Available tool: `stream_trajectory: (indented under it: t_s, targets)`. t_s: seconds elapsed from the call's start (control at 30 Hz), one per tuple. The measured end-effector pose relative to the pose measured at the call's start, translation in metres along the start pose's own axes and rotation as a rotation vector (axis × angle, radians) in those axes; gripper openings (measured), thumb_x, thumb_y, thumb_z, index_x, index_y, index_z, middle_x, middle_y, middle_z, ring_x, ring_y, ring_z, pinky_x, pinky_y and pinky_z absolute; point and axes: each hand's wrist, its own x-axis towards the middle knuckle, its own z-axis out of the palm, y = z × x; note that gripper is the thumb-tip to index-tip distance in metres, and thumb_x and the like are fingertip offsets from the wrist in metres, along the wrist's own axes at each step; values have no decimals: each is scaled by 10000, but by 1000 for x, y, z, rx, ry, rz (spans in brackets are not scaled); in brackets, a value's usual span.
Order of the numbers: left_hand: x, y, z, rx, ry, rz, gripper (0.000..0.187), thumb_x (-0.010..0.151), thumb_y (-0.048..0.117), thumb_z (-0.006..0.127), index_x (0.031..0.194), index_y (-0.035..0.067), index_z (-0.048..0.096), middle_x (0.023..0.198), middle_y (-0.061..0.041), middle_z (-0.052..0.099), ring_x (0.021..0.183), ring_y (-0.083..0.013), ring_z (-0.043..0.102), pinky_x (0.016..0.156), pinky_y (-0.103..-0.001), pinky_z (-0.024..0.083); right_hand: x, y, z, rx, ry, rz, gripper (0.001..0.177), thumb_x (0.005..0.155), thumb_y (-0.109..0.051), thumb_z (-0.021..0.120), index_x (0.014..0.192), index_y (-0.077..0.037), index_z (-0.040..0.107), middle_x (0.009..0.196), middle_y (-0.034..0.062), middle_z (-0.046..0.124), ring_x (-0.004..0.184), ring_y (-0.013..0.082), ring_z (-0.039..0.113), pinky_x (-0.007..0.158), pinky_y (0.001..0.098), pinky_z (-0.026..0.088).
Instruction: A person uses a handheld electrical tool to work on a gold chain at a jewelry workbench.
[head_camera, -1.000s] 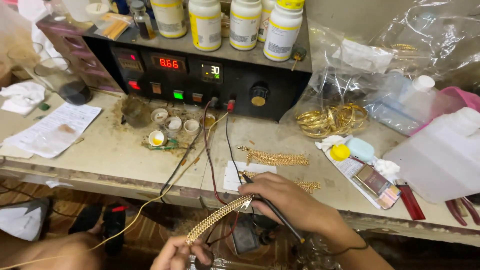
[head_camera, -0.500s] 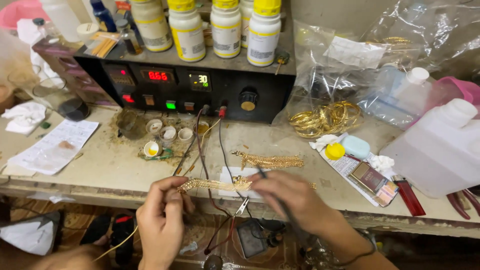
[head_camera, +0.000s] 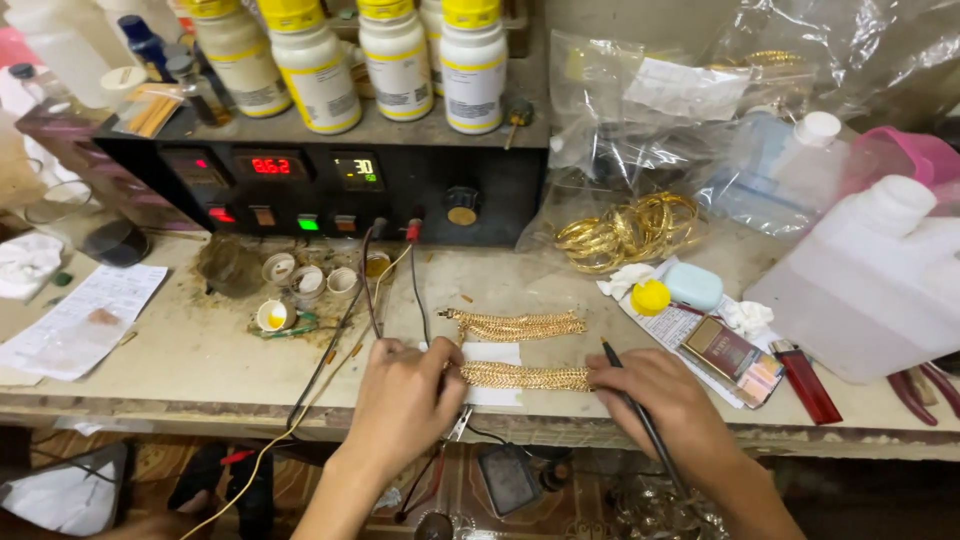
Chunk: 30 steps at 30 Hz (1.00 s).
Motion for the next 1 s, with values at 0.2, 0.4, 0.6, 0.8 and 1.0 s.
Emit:
stream_trajectory:
  t_s: [0.2, 0.4, 0.6, 0.8, 1.0]
  targets:
    - [10, 0, -15, 12, 13, -172, 230, 972, 212, 523, 1095, 117, 692, 472, 4, 653, 484, -166, 573, 1059, -408, 408, -9, 1, 7, 52, 225, 2, 215, 893, 31, 655, 1092, -15, 720, 1056, 118, 778, 993, 279, 713, 902, 390, 605]
    - [60, 13, 6, -23, 35, 162, 210, 964, 168, 588, 1095, 139, 751, 1094, -38, 750, 1064, -220, 665, 1008, -446, 454, -15, 1, 8, 7, 423, 89, 202, 851, 94, 601, 1014, 33, 704, 964, 150, 744, 890, 318, 668, 853, 429, 579]
    - [91, 34, 36, 95, -82, 339, 133, 950, 226, 670, 1013, 117, 710, 1004, -60, 662, 961, -302, 592, 866, -454, 420, -20, 11, 13, -33, 426, 0, 178, 853, 75, 578, 985, 30, 689, 888, 148, 754, 800, 278, 687, 732, 367, 616]
    - [97, 35, 48, 214, -102, 239, 91, 930, 211, 666, 943, 125, 693, 991, -64, 654, 980, -317, 580, 889, -475, 405, -17, 7, 9, 2, 436, 3, 185, 857, 66, 595, 1005, 20, 696, 963, 149, 759, 866, 291, 691, 814, 393, 601]
    - [99, 30, 54, 357, -19, 329, 104, 928, 93, 600, 961, 96, 699, 967, -90, 686, 984, -330, 608, 1028, -525, 395, -21, 9, 11, 5, 414, 36, 203, 848, 68, 594, 1014, 23, 701, 915, 136, 751, 831, 267, 674, 751, 366, 585]
